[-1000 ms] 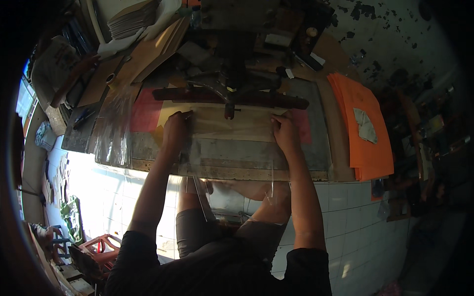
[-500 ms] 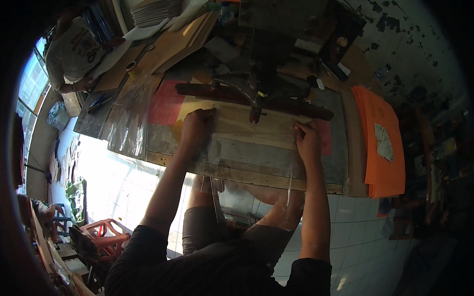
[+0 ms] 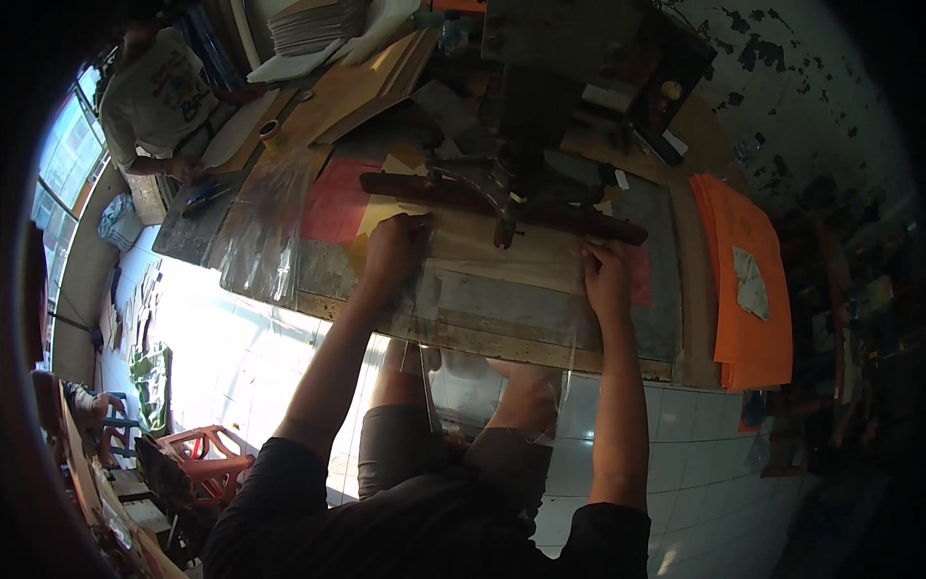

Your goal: The person aligns a plastic sheet on a heat sealer machine table and peels excess plastic strips from the edges of the sealed plastic pouches by hand.

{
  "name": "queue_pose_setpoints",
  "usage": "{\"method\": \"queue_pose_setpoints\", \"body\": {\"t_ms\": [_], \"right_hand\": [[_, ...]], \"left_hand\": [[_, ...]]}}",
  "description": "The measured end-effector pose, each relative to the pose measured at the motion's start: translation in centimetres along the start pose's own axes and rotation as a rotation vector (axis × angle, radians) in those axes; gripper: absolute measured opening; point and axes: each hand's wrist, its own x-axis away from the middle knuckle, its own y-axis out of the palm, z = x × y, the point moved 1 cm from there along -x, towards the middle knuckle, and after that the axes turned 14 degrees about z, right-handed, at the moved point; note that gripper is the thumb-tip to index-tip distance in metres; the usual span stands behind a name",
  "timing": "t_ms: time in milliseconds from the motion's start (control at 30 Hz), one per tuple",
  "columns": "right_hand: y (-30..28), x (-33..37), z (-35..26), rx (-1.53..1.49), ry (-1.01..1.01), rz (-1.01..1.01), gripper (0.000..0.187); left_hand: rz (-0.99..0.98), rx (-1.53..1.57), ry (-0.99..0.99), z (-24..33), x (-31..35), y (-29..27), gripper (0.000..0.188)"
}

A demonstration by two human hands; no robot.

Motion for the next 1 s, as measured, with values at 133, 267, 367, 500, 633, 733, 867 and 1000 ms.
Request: {"method": "queue_pose_setpoints", "body": {"t_ms": [133, 267, 367, 500, 633, 733, 867, 1000], "right_hand": [[-0.3, -0.1, -0.5, -0.009, 0.042, -0.028, 0.022], [-0.4, 0.1, -0.7, -0.012, 0.048, -0.016, 0.021], [-0.3, 0.0, -0.4, -0.02, 0.051, -0.037, 0.02], [-0.2, 0.2, -0.6, -0.036, 0.023, -0.009, 0.019], [-0.3, 0.6, 0.3, -0.043, 0.025, 0.009, 0.021], [-0.3, 0.9, -0.1, -0.034, -0.024, 0.01, 0.023], [-2.6, 3.1, -1.4, -0.141, -0.067, 0.039, 0.025], [-7.8, 9.0, -1.8, -0.11, 0.079, 0.117, 0.027]], "left_hand": [[-0.016, -0.019, -0.048, -0.3, 0.0, 0.3, 0.028], [0.024, 0.005, 0.004, -0.7, 0.0, 0.5, 0.027], [0.044, 0.028, 0.024, -0.6, 0.0, 0.3, 0.026], [0.024, 0.027, 0.048, -0.5, 0.0, -0.1, 0.023], [-0.003, -0.023, 0.048, 0.4, 0.5, -0.2, 0.023], [0.033, -0.003, 0.084, -0.9, 0.8, -0.1, 0.027], [0.075, 0.081, 0.178, -0.8, 3.0, -1.8, 0.025], [0.166, 0.162, 0.098, 1.1, 9.3, -7.0, 0.035]]}}
